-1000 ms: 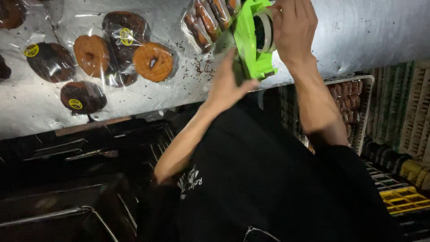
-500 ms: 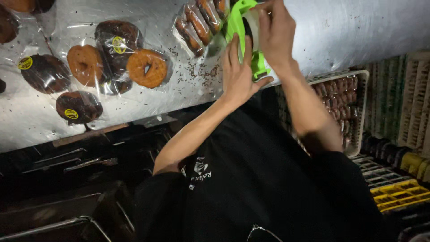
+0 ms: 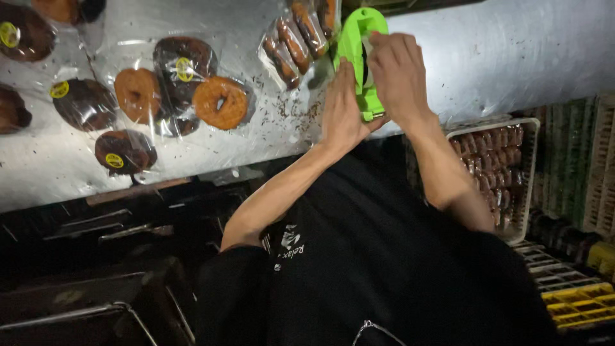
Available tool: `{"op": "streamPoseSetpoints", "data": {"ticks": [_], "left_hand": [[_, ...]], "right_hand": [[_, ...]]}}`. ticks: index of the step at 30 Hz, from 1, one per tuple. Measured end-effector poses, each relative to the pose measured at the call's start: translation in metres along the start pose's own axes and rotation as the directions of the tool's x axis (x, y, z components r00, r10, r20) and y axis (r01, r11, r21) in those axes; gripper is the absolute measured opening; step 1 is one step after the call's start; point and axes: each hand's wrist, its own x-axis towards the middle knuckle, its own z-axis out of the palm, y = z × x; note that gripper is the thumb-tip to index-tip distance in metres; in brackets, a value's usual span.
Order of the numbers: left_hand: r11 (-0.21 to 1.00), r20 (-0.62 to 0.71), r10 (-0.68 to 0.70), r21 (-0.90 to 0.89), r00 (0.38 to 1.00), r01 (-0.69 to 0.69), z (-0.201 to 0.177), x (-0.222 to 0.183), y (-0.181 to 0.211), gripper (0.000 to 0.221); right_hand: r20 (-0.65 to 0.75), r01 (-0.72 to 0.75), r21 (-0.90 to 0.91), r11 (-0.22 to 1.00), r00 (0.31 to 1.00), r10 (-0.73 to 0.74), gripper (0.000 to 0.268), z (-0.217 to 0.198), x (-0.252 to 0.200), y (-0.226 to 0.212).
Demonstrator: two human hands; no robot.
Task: The person packages donuts by placing them into plastic bags and sealing each bag with a strip of adhesive tape from a green dispenser.
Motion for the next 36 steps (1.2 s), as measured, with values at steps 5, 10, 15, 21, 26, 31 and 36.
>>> {"op": "streamPoseSetpoints", "data": {"ticks": [5, 10, 15, 21, 26, 31, 36], "left_hand": [[0.997, 0.048, 0.011, -0.078, 0.999, -0.007, 0.012, -0.001, -0.016, 0.13], [0.998, 0.094, 0.03, -0.049, 0.995, -0.025, 0.003, -0.013, -0.017, 0.122], [0.999, 0.386, 0.039, -0.022, 0.922, -0.033, -0.025, 0.032, 0.012, 0.112], [0.884, 0.078, 0.279, 0.37, 0.957, -0.287, -0.078, 0.125, 0.023, 0.065], [0.763, 0.117, 0.494, 0.417, 0.861, -0.494, -0.04, 0.182, -0.026, 0.063], [0.713, 0.089, 0.41, 0.589, 0.908, -0.38, 0.001, 0.193, -0.054, 0.046], [0.747, 0.029, 0.409, 0.563, 0.912, -0.353, 0.011, 0.217, -0.069, 0.041]], "right_hand": [[-0.013, -0.111, 0.057, 0.992, 0.994, 0.111, 0.015, 0.009, -0.016, -0.001], [-0.016, -0.208, 0.162, 0.965, 0.977, 0.213, 0.014, 0.018, -0.023, -0.008], [-0.078, -0.252, 0.097, 0.963, 0.962, 0.26, 0.012, 0.006, -0.027, 0.006], [-0.159, -0.304, -0.027, 0.952, 0.942, 0.296, 0.011, 0.0, -0.037, -0.006], [-0.251, -0.329, 0.156, 0.931, 0.899, 0.359, 0.008, 0.018, -0.049, -0.004], [-0.317, -0.267, 0.208, 0.941, 0.892, 0.323, 0.007, 0.023, -0.045, 0.017], [-0.291, -0.219, 0.217, 0.951, 0.916, 0.277, 0.008, 0.02, -0.031, 0.036]]}}
